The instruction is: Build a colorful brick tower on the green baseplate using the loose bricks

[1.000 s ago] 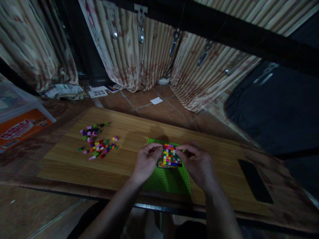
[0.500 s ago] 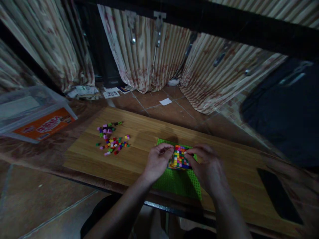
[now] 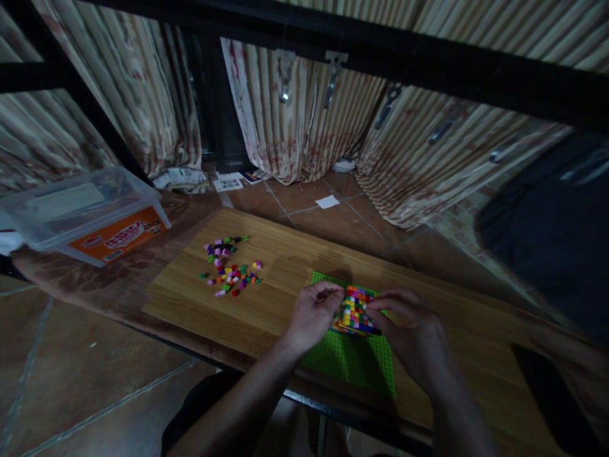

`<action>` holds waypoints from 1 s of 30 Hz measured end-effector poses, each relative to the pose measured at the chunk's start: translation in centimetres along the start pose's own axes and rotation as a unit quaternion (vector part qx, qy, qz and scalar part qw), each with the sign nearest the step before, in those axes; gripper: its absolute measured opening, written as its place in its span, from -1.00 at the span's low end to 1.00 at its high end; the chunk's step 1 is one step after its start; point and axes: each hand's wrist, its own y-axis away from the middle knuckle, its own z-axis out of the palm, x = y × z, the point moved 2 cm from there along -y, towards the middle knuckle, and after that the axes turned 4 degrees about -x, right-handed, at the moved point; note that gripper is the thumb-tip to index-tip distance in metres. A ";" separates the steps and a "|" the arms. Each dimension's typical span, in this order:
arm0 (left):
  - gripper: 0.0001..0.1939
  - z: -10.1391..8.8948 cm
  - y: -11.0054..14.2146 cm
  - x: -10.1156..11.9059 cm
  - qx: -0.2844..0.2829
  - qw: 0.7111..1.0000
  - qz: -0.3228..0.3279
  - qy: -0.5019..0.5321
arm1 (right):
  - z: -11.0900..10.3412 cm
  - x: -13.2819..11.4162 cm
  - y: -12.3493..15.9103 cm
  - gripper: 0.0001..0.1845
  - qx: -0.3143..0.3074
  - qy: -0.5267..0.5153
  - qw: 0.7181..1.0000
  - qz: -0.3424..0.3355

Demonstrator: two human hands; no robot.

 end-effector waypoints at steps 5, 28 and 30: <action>-0.84 -0.1 0.0 0.3 -0.008 1.000 0.017 -0.009 | -0.4 0.0 0.0 -0.89 0.006 0.008 1.000 0.011; -0.87 -0.1 -0.1 0.4 0.005 0.999 0.037 -0.002 | -0.9 -0.5 0.2 -0.80 0.021 -0.069 0.996 0.042; -0.87 -0.1 -0.1 0.5 0.006 0.999 0.038 0.001 | -0.8 -0.4 0.1 -0.80 0.023 -0.045 0.998 0.023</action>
